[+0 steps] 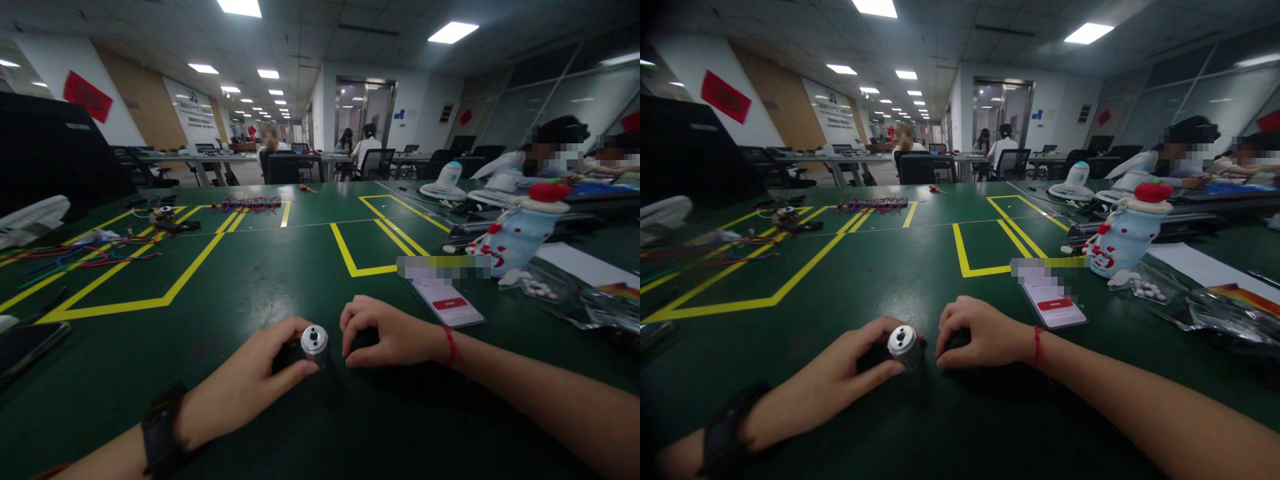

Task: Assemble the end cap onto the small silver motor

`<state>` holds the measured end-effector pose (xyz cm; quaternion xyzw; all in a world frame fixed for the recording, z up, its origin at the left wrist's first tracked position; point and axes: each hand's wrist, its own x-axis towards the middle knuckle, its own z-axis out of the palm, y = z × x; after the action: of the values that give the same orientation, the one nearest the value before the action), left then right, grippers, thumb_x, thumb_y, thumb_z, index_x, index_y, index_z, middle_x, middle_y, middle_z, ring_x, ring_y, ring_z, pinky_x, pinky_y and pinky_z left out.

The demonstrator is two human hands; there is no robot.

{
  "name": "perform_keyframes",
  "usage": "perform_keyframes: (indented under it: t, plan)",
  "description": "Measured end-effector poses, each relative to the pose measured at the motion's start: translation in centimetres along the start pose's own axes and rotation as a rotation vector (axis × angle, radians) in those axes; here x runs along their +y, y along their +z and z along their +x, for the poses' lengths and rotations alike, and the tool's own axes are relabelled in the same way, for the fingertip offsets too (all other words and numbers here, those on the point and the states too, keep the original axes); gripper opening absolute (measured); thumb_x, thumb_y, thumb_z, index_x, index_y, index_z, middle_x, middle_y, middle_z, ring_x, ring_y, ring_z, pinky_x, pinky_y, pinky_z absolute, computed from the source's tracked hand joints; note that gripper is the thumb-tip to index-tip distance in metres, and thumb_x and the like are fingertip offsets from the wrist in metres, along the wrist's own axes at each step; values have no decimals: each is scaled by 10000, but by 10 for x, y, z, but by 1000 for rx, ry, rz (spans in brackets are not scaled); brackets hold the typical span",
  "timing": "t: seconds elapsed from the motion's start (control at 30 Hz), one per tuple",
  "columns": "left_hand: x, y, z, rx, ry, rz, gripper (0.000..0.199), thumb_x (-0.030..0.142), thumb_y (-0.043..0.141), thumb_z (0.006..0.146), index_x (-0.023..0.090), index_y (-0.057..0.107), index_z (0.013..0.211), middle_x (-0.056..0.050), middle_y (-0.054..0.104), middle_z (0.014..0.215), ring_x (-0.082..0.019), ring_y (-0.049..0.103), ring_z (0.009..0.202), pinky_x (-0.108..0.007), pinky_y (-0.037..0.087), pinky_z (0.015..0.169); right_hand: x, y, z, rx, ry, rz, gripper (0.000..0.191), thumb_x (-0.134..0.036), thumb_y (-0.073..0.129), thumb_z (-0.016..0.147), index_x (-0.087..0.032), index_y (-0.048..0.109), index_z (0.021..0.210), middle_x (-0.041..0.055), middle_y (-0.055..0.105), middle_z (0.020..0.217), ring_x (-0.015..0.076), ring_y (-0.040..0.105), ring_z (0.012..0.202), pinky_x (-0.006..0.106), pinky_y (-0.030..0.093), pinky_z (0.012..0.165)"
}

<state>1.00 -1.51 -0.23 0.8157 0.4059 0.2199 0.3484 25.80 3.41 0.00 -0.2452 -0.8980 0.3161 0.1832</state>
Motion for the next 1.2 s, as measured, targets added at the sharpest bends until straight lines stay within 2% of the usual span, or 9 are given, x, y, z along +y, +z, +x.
perform_keyframes:
  t: [0.13, 0.23, 0.33, 0.5, 0.73, 0.9, 1.03, 1.1, 1.2]
  plan:
    - [0, -1, 1, -6, -10, 5, 189, 238, 576, 903, 264, 525, 1083, 16, 618, 996, -185, 573, 866, -283, 444, 747, -8, 8, 6, 236, 100, 111, 129, -307, 656, 809, -189, 683, 852, 19, 596, 868, 127, 545, 748, 260, 432, 667]
    - [-1, 0, 1, -13, -12, 27, 169, 259, 573, 903, 246, 522, 1064, 4, 618, 993, -193, 571, 859, -294, 447, 743, -22, 15, 14, 407, 67, 141, 137, -306, 647, 821, -187, 677, 882, 17, 584, 863, 122, 540, 754, 245, 432, 656]
    - [-2, 1, 1, -1, -3, 38, 177, 263, 574, 902, 238, 517, 1067, -8, 618, 1012, -200, 570, 869, -302, 448, 753, -36, 19, 22, 381, -20, 109, 106, -259, 666, 808, -186, 675, 885, 12, 582, 865, 122, 547, 795, 243, 436, 695]
    - [-3, 2, 2, 2, 3, 49, 174, 244, 568, 906, 249, 522, 1073, 4, 620, 991, -194, 576, 856, -302, 451, 742, -43, 17, 24, 299, -45, 32, 80, -210, 656, 813, -189, 678, 887, 13, 583, 879, 125, 549, 817, 256, 432, 743]
    - [-2, 3, 2, 14, 8, 65, 200, 262, 576, 898, 243, 518, 1089, -6, 624, 1017, -202, 580, 871, -298, 458, 745, -36, 20, 24, 347, 42, 134, 107, -272, 665, 809, -191, 687, 874, 7, 587, 860, 108, 536, 750, 227, 436, 672]
    - [-3, 4, 2, 11, 8, 67, 188, 260, 568, 898, 236, 525, 1079, -11, 623, 1005, -204, 577, 876, -307, 458, 765, -39, 17, 25, 245, 77, 202, 127, -246, 637, 823, -187, 708, 910, 29, 586, 926, 119, 544, 787, 246, 441, 700]
    - [-2, 2, 1, 4, 4, 37, 203, 239, 578, 894, 243, 520, 1089, -5, 618, 1010, -198, 577, 882, -297, 455, 762, -27, 10, 21, 269, 144, 422, 202, -250, 628, 813, -217, 697, 1000, 42, 582, 1030, 135, 552, 820, 266, 431, 691]
    - [-1, 0, 1, -6, -2, 24, 205, 225, 577, 897, 247, 523, 1094, 2, 618, 1016, -191, 578, 885, -290, 452, 766, -11, 5, 17, 366, 238, 608, 217, -273, 616, 819, -207, 683, 1015, 42, 614, 969, 134, 554, 771, 271, 416, 662]
    - [1, -1, 2, -11, -5, 1, 218, 208, 575, 900, 251, 526, 1107, 5, 619, 1035, -187, 577, 904, -283, 447, 781, 17, -3, 11, 580, 371, 1024, 193, -310, 611, 814, -151, 692, 887, 43, 616, 812, 129, 547, 691, 276, 411, 633]
